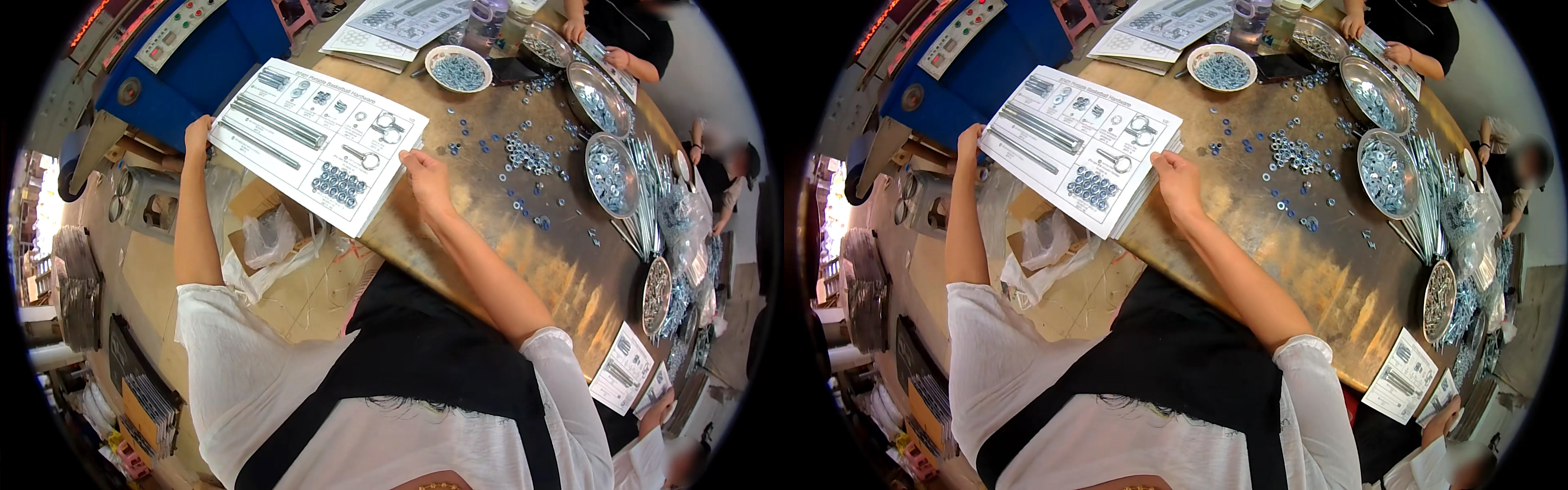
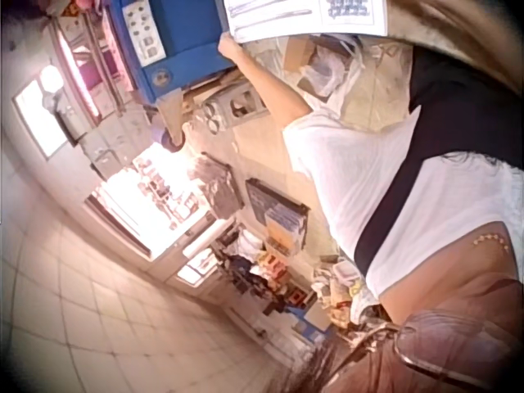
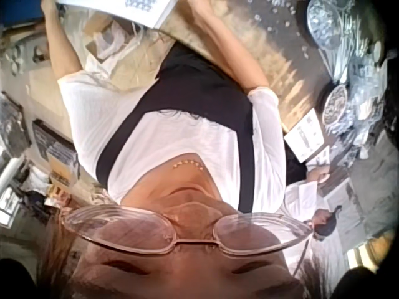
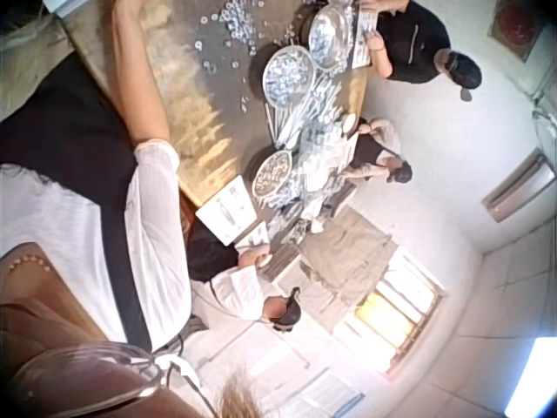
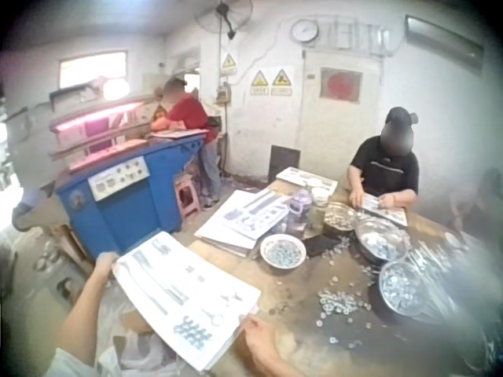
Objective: The person picks up metal rods, nuts, and washers from a table and arranges them on printed instruction sheets. They repeatedly place components on the sheet, adjust their positions, and move the sheet aside to continue the process.
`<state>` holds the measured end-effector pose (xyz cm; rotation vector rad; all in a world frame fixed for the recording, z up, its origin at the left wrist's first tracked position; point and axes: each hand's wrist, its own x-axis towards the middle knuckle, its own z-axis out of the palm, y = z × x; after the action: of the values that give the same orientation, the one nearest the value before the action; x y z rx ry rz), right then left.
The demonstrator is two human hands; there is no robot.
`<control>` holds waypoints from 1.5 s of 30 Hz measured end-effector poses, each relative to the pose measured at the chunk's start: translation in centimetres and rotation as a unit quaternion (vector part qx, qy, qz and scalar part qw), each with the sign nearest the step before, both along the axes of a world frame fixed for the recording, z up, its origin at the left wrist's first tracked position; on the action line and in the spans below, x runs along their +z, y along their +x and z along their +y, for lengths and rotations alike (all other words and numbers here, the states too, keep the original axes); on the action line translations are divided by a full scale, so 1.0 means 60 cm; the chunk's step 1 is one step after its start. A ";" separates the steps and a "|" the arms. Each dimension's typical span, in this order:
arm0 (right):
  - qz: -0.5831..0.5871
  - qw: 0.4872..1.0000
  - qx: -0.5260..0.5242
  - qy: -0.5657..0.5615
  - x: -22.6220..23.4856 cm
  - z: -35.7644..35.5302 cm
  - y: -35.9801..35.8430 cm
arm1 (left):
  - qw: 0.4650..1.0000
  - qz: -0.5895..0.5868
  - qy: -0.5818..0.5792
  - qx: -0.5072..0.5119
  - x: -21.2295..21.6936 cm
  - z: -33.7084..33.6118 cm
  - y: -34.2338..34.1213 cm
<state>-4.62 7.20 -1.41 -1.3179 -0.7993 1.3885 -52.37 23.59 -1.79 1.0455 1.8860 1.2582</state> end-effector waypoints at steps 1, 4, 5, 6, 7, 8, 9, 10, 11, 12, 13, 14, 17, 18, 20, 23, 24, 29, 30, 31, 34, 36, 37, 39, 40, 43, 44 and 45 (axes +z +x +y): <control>-0.010 1.000 0.006 -0.001 -0.004 0.001 0.001 | 1.000 0.016 -0.012 0.001 -0.003 0.000 -0.008; -0.026 0.999 0.017 0.018 -0.023 0.007 0.002 | 0.998 0.054 -0.005 0.003 -0.021 0.008 -0.027; -0.030 0.999 0.018 0.027 -0.023 0.008 0.003 | 0.998 0.064 0.004 0.002 -0.019 0.009 -0.020; -0.025 0.999 0.027 0.014 -0.023 0.009 0.006 | 0.998 0.063 0.007 0.006 -0.018 0.008 -0.013; -0.019 0.999 0.036 0.000 -0.023 0.007 0.010 | 0.998 0.062 0.010 0.011 -0.020 0.007 -0.002; -0.012 0.999 0.047 -0.012 -0.017 0.004 0.013 | 0.998 0.063 0.014 0.017 -0.019 0.004 0.000; -0.001 0.998 0.060 -0.022 -0.011 0.002 0.017 | 0.998 0.061 0.022 0.023 -0.015 0.000 0.000; 0.010 0.997 0.072 -0.032 -0.003 -0.002 0.022 | 0.997 0.058 0.031 0.029 -0.014 -0.004 0.004; 0.022 0.996 0.082 -0.041 0.003 -0.009 0.031 | 0.997 0.057 0.041 0.031 -0.016 -0.003 0.006; 0.024 0.993 0.113 -0.034 0.006 -0.019 0.047 | 0.997 0.028 0.071 0.022 -0.021 -0.007 0.005; 0.025 0.989 0.143 -0.027 0.008 -0.031 0.073 | 0.996 0.033 0.075 0.036 -0.020 -0.009 0.002; 0.024 0.985 0.167 -0.021 0.007 -0.046 0.105 | 0.995 0.037 0.078 0.045 -0.022 -0.010 0.012; -0.003 0.996 0.092 -0.007 -0.011 -0.113 0.231 | 0.986 0.084 0.127 0.065 -0.018 -0.030 0.037; 0.000 0.999 0.050 -0.002 0.006 -0.141 0.273 | 0.972 0.137 0.165 0.094 -0.016 -0.043 0.008; -0.006 0.997 -0.076 -0.016 -0.004 -0.213 0.394 | 0.932 0.269 0.206 0.127 0.001 -0.048 0.022; -0.021 0.942 -0.331 0.055 -0.017 -0.371 0.567 | 0.900 0.305 0.295 0.094 0.063 -0.100 0.065; -0.058 0.892 -0.444 0.059 -0.026 -0.439 0.628 | 0.904 0.301 0.295 0.075 0.079 -0.122 0.114; -0.557 0.557 -0.616 0.016 -0.034 -0.829 0.838 | 0.927 0.172 0.331 -0.032 0.145 -0.193 0.279; -0.592 0.522 -0.612 -0.059 -0.028 -0.896 0.873 | 0.920 0.174 0.348 -0.054 0.153 -0.206 0.328; -0.612 0.492 -0.603 -0.139 -0.031 -0.952 0.899 | 0.909 0.185 0.366 -0.074 0.167 -0.217 0.372; -0.527 0.444 -0.570 -0.446 -0.020 -1.073 0.952 | 0.908 0.178 0.345 -0.160 0.165 -0.202 0.463; -0.511 0.475 -0.533 -0.479 -0.017 -1.083 0.983 | 0.888 0.156 0.376 -0.212 0.173 -0.223 0.504; -0.510 0.489 -0.514 -0.486 -0.022 -1.086 0.993 | 0.878 0.152 0.387 -0.238 0.185 -0.239 0.527; -0.516 0.508 -0.510 -0.464 -0.062 -1.136 1.032 | 0.827 0.221 0.419 -0.301 0.221 -0.274 0.582; -0.521 0.516 -0.508 -0.452 -0.087 -1.170 1.061 | 0.775 0.284 0.458 -0.331 0.238 -0.289 0.615; -0.465 0.591 -0.505 -0.424 -0.150 -1.263 1.137 | 0.734 0.332 0.441 -0.396 0.232 -0.300 0.643; -0.470 0.586 -0.572 -0.329 -0.148 -1.321 1.156 | 0.733 0.322 0.434 -0.413 0.196 -0.282 0.643; -0.329 0.647 -0.628 -0.279 -0.164 -1.301 1.164 | 0.723 0.347 0.427 -0.418 0.206 -0.298 0.633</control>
<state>65.25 -70.86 -11.23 -2.2310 0.3044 -0.0856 -14.36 5.72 10.55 2.7695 0.8049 1.1893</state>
